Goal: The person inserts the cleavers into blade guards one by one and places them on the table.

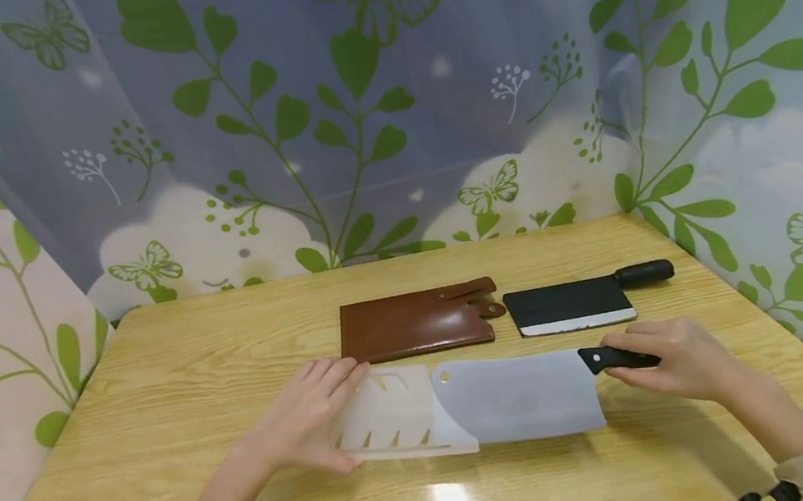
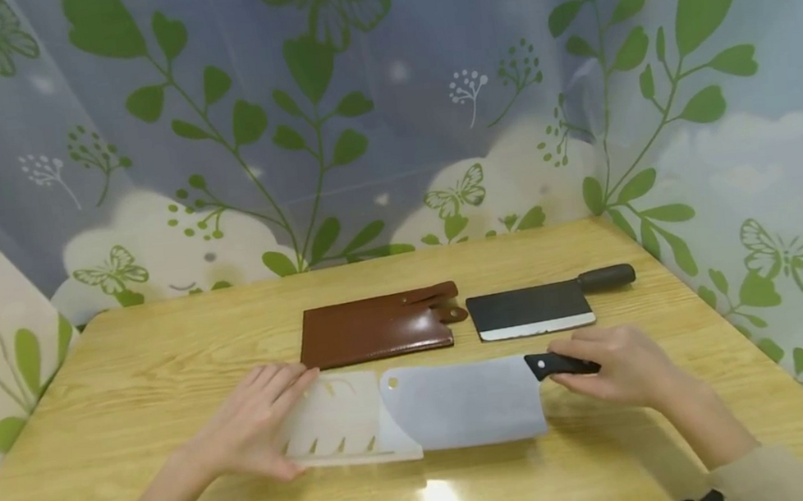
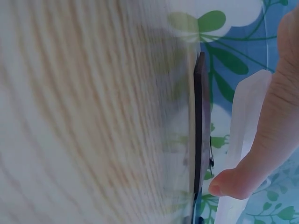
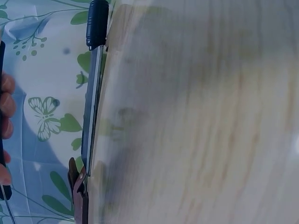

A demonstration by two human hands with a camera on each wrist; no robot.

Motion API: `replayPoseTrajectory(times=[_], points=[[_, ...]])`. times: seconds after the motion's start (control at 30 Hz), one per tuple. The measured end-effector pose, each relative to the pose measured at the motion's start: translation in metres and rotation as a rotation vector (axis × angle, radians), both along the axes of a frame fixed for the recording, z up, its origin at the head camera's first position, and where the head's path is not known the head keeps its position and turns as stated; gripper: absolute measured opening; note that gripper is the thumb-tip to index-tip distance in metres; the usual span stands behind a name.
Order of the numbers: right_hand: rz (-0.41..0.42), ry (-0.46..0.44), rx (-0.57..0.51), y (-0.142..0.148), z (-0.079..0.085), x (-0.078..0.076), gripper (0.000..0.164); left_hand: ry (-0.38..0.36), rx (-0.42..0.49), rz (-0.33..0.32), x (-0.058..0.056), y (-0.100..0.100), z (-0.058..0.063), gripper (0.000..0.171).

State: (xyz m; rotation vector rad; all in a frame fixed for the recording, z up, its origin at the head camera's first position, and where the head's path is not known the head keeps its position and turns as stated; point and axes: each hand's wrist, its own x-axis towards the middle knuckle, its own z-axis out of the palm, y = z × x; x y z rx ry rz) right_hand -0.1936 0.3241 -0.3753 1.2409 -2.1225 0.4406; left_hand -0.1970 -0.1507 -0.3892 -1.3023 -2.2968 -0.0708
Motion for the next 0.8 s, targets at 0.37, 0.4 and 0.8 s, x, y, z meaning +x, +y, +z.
replayPoseTrajectory(times=[0.37, 0.4, 0.8], points=[[0.001, -0.019, 0.016, 0.0009, 0.0003, 0.0, 0.044, -0.009, 0.028, -0.025, 0.0012, 0.0003, -0.0004, 0.111], [0.005, -0.017, 0.017, 0.001, -0.0001, -0.0001, 0.044, -0.013, 0.027, -0.026, 0.0017, 0.0002, 0.0, 0.111], [0.1, 0.074, -0.005, -0.0076, -0.005, -0.0055, 0.039, -0.024, -0.012, -0.083, 0.0018, 0.0054, 0.0009, 0.109]])
